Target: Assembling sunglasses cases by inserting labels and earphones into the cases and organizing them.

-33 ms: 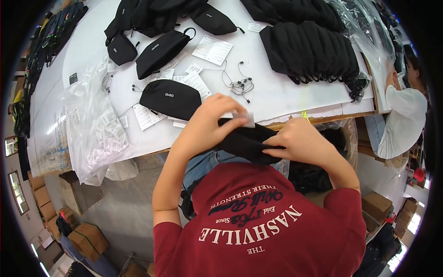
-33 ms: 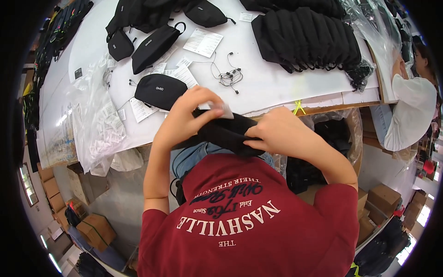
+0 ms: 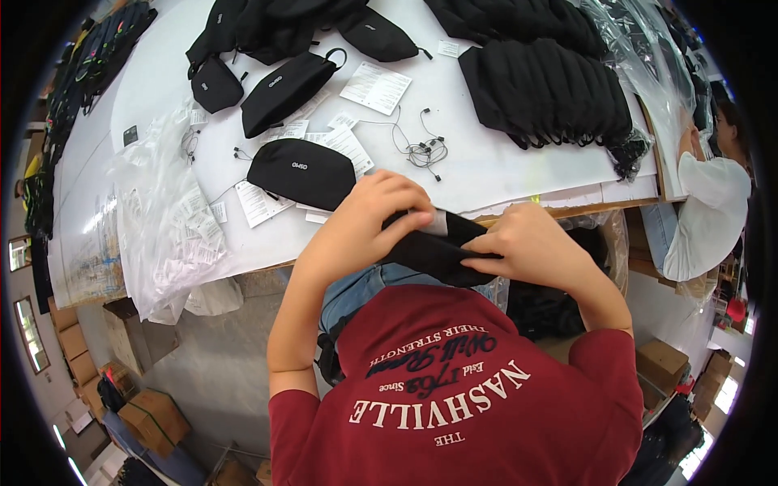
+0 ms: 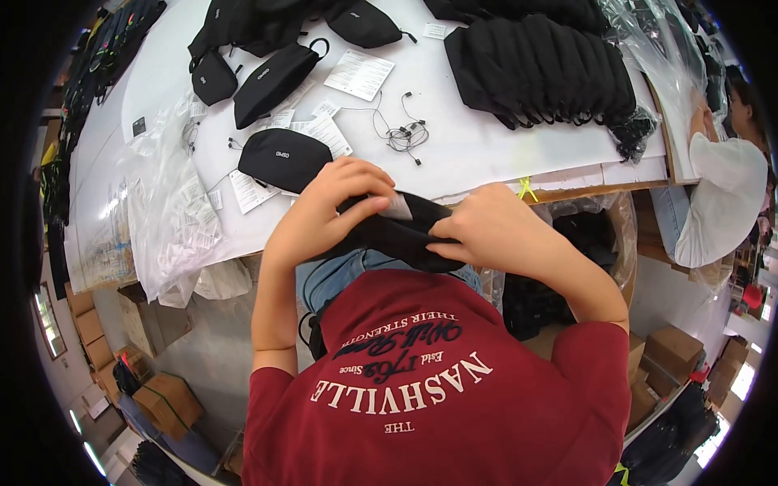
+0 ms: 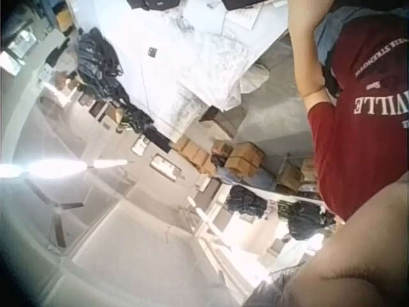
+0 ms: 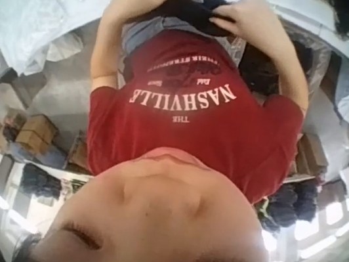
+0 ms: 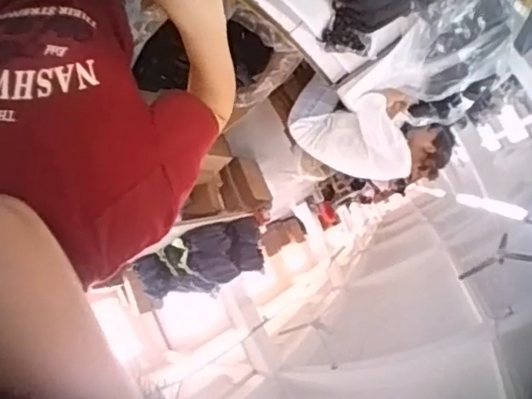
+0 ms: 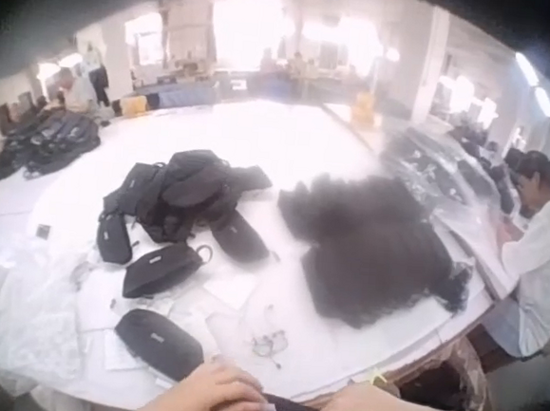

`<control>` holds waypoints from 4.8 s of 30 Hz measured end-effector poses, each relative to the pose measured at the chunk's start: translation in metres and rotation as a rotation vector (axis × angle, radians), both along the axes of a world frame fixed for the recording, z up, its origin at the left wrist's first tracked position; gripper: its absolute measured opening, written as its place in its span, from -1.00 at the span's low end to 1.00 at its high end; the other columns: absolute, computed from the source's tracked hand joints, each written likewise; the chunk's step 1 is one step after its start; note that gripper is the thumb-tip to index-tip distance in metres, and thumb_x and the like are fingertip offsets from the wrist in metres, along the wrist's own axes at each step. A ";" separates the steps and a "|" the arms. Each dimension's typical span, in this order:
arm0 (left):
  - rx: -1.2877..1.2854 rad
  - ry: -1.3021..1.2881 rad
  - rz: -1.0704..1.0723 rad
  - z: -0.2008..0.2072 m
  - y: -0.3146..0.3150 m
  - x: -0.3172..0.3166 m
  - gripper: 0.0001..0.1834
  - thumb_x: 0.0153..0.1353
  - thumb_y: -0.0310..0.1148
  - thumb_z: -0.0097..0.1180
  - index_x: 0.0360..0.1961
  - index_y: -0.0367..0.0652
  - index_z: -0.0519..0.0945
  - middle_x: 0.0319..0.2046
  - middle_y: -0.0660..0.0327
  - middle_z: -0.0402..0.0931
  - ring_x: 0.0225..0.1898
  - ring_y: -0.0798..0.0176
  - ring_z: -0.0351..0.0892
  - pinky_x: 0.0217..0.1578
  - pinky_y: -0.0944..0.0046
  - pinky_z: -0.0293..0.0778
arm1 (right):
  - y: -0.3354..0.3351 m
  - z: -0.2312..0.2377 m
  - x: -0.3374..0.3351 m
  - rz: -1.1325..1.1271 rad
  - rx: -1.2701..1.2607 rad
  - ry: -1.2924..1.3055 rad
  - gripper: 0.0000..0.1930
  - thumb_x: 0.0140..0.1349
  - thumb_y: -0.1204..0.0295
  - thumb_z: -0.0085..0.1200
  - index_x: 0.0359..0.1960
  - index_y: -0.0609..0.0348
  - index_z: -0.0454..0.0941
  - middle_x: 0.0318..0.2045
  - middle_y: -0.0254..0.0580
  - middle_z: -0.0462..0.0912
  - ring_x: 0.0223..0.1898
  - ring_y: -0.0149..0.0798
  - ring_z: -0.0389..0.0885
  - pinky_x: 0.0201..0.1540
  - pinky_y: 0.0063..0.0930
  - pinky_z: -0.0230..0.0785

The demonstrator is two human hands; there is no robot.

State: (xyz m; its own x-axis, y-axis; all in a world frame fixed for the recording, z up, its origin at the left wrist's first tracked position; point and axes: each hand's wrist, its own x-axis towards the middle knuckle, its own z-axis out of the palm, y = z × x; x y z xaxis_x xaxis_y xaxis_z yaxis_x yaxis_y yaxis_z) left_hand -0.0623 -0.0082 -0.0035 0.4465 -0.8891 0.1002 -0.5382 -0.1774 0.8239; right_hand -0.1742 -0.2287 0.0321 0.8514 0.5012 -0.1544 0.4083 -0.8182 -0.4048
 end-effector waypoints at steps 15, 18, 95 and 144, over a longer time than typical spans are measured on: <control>-1.091 1.205 0.675 -0.060 0.035 -0.063 -0.21 0.08 -0.26 0.27 0.25 -0.24 0.14 0.09 0.07 0.34 0.10 0.11 0.38 0.09 0.18 0.35 | 0.081 -0.003 0.032 -0.094 0.348 -0.409 -0.86 -0.01 0.36 0.26 -0.42 0.09 0.66 -0.82 -0.35 0.40 -0.76 -0.30 0.36 -0.60 -0.47 0.16; -1.062 1.131 0.944 -0.049 0.040 -0.060 -0.45 0.13 -0.35 0.20 0.12 -0.27 0.33 -0.05 0.06 0.47 -0.02 0.10 0.49 0.01 0.18 0.45 | 0.098 -0.022 0.028 -0.317 0.585 -0.347 -0.85 0.14 0.28 0.14 -0.42 0.06 0.62 -0.79 -0.33 0.46 -0.76 -0.25 0.35 -0.56 -0.43 0.18; -0.629 0.442 0.618 -0.022 0.086 -0.035 -0.56 -0.12 -0.66 0.27 -0.11 -0.32 0.53 -0.14 0.17 0.54 -0.10 0.31 0.49 -0.03 0.35 0.34 | 0.023 0.006 0.051 -0.156 0.826 -0.036 -0.64 -0.18 0.60 0.18 -0.22 0.22 0.58 -0.43 -0.16 0.58 -0.39 -0.30 0.52 -0.27 -0.53 0.33; -0.707 0.915 0.666 -0.048 0.057 -0.027 -0.82 0.26 -0.39 -0.08 -0.23 -0.29 0.46 -0.38 0.12 0.48 -0.32 0.27 0.46 -0.19 0.32 0.38 | -0.342 -0.130 0.056 -1.689 0.196 -0.515 -0.50 0.17 0.38 -0.03 0.14 0.04 0.11 -0.11 0.30 0.51 -0.01 0.25 0.45 0.02 -0.07 0.25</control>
State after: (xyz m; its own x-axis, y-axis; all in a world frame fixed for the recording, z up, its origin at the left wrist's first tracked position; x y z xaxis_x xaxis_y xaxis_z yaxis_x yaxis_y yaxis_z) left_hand -0.0890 0.0487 -0.0519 0.9259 -0.3581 -0.1205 0.2761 0.4234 0.8629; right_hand -0.1185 -0.5705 -0.0981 0.3488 -0.9114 0.2183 -0.6415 -0.4020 -0.6534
